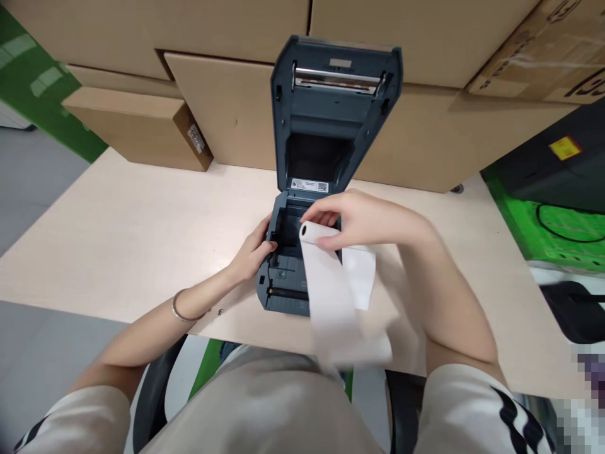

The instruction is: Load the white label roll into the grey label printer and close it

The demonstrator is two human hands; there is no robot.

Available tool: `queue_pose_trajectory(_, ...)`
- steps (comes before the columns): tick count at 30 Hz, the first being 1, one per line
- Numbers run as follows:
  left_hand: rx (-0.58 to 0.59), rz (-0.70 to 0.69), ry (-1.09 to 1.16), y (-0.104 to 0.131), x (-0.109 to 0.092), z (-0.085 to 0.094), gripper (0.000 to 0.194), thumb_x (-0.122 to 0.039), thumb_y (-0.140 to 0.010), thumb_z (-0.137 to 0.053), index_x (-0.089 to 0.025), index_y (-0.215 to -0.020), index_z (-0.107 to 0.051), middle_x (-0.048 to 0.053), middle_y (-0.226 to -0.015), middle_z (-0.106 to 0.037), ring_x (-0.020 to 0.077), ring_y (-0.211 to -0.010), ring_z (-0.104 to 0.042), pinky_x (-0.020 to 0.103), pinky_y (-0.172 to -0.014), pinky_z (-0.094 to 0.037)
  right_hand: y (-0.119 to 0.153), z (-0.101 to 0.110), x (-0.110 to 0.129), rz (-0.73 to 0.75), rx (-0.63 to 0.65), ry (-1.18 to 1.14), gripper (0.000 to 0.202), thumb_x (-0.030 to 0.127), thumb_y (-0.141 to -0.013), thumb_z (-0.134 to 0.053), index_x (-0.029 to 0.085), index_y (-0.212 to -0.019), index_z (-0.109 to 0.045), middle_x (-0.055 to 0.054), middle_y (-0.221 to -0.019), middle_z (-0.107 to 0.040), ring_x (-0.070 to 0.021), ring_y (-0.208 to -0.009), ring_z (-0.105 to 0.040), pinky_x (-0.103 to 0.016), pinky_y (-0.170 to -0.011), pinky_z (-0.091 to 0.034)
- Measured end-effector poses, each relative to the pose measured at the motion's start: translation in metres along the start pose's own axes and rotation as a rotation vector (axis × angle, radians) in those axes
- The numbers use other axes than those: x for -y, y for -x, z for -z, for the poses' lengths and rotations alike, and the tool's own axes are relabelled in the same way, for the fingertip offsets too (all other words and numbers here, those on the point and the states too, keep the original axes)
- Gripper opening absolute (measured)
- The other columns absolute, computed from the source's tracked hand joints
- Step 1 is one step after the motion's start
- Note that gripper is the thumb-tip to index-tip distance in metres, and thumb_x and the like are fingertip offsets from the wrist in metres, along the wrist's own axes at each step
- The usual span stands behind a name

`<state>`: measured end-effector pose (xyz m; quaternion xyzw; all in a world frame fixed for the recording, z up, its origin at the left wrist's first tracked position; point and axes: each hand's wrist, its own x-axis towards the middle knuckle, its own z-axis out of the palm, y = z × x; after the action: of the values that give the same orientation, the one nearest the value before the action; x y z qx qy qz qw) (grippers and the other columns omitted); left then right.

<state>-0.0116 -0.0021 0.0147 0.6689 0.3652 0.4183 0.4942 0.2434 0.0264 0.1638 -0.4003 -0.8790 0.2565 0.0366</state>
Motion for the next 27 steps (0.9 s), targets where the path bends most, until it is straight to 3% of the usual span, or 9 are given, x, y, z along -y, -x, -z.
queue_pose_trajectory(4,0.006,0.012,-0.01,0.0,-0.001,0.0,0.075,-0.026,-0.082,-0.054,-0.016,-0.154,-0.038,0.014,-0.161,-0.047,0.0331,-0.146,-0.046,0.051,-0.123,-0.038,-0.042,-0.041,0.003,-0.06,0.011,0.288,0.034,0.025,-0.083,-0.065,0.022,-0.116,-0.072,-0.005,-0.118,-0.075,-0.0244,-0.099,-0.071,-0.034,-0.076,-0.052)
queue_pose_trajectory(9,0.016,0.035,-0.038,0.0,-0.004,0.001,0.076,-0.026,-0.081,-0.053,-0.014,-0.155,-0.036,0.014,-0.161,-0.046,0.0352,-0.148,-0.044,0.054,-0.124,-0.036,-0.05,-0.064,-0.001,-0.054,0.031,0.385,0.029,0.019,-0.095,-0.051,0.016,-0.115,-0.072,-0.011,-0.117,-0.074,-0.0268,-0.104,-0.071,-0.038,-0.085,-0.05)
queue_pose_trajectory(13,0.021,0.033,-0.026,0.0,-0.003,0.001,0.077,-0.026,-0.082,-0.054,-0.014,-0.156,-0.036,0.014,-0.162,-0.046,0.0348,-0.148,-0.044,0.051,-0.125,-0.036,-0.029,-0.072,0.002,-0.022,-0.065,0.427,0.034,0.017,-0.096,-0.048,0.013,-0.124,-0.068,-0.016,-0.129,-0.068,-0.0321,-0.118,-0.064,-0.048,-0.1,-0.046)
queue_pose_trajectory(19,0.012,0.018,-0.031,0.0,-0.001,0.001,0.077,-0.026,-0.081,-0.054,-0.014,-0.155,-0.036,0.014,-0.161,-0.046,0.0352,-0.147,-0.045,0.051,-0.124,-0.037,0.022,-0.097,0.011,0.204,-0.356,0.273,0.034,0.026,-0.097,-0.051,0.021,-0.126,-0.066,-0.009,-0.123,-0.074,-0.025,-0.11,-0.068,-0.047,-0.107,-0.049)
queue_pose_trajectory(23,0.003,0.043,-0.045,-0.001,-0.005,0.001,0.075,-0.028,-0.081,-0.055,-0.014,-0.153,-0.038,0.014,-0.16,-0.047,0.035,-0.148,-0.043,0.051,-0.125,-0.034,0.043,-0.113,0.018,0.378,-0.388,0.306,0.036,0.026,-0.099,-0.049,0.019,-0.13,-0.066,-0.009,-0.131,-0.072,-0.024,-0.118,-0.068,-0.046,-0.107,-0.053)
queue_pose_trajectory(27,-0.021,0.097,0.018,-0.001,-0.006,-0.001,0.077,-0.031,-0.079,-0.059,-0.016,-0.151,-0.038,0.014,-0.16,-0.046,0.0349,-0.147,-0.042,0.053,-0.126,-0.032,0.054,-0.123,0.022,0.436,-0.395,0.289,0.034,0.026,-0.097,-0.053,0.018,-0.127,-0.069,-0.009,-0.136,-0.07,-0.0274,-0.129,-0.063,-0.048,-0.109,-0.053)
